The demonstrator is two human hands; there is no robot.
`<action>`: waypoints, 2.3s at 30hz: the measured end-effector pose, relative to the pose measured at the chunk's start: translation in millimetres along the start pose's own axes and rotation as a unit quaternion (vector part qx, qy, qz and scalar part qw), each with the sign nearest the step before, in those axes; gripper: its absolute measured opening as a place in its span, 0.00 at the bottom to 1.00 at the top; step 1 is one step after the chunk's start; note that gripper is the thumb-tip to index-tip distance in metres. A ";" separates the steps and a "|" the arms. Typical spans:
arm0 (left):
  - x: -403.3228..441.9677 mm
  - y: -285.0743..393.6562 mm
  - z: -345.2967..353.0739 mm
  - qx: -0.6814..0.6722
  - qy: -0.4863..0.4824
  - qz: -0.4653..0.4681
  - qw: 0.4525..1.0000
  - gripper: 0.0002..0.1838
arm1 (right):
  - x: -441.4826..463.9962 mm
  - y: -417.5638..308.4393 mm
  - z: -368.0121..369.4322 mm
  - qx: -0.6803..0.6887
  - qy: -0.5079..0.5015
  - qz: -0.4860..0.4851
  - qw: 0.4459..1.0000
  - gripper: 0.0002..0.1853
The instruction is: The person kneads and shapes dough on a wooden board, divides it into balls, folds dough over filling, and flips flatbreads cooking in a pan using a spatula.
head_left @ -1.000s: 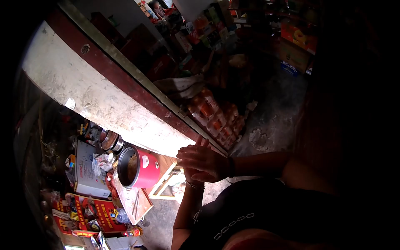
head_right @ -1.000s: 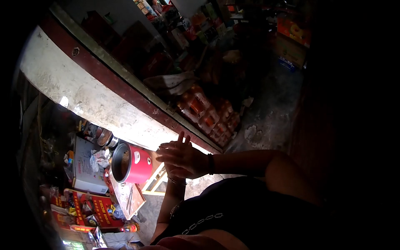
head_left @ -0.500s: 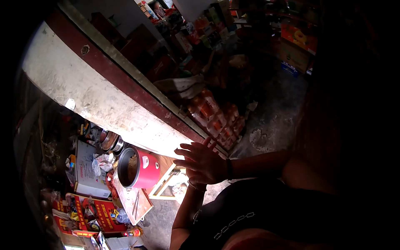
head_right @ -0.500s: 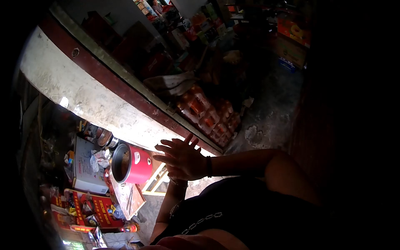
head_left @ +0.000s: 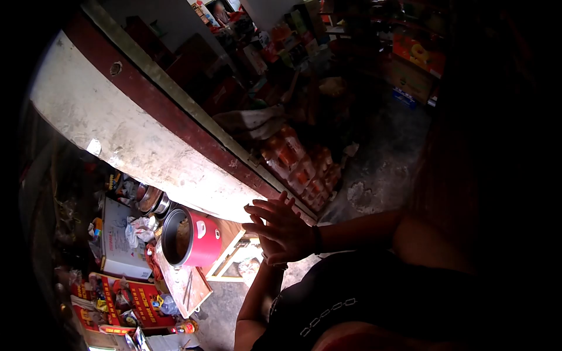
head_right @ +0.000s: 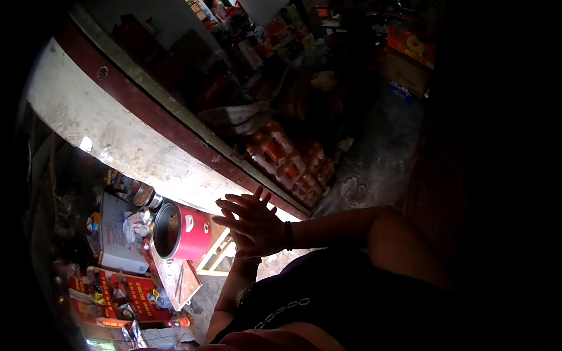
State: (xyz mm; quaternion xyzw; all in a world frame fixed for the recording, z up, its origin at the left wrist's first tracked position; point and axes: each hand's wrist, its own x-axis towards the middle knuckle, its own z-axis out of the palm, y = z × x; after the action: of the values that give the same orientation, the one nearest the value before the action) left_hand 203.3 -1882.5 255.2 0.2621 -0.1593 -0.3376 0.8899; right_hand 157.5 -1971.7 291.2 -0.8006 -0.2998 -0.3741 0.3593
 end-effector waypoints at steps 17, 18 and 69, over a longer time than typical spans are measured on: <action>-13.0 21.9 -20.7 0.078 0.029 0.069 0.994 0.37 | -44.8 52.7 47.4 0.084 0.007 0.152 0.985 0.24; -10.7 20.6 -29.8 0.066 0.057 0.064 0.994 0.39 | -31.3 35.4 23.1 0.194 0.002 0.205 0.959 0.23; -543.9 328.6 -289.9 0.272 0.571 0.079 0.770 0.22 | 97.1 -131.3 709.4 0.461 -0.255 0.588 0.613 0.22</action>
State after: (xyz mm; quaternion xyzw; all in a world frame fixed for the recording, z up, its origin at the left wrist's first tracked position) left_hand 114.5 -1197.6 150.5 0.6244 0.2734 0.0029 0.7317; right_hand 383.9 -1310.1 88.8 -0.5971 0.0226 0.3246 0.7332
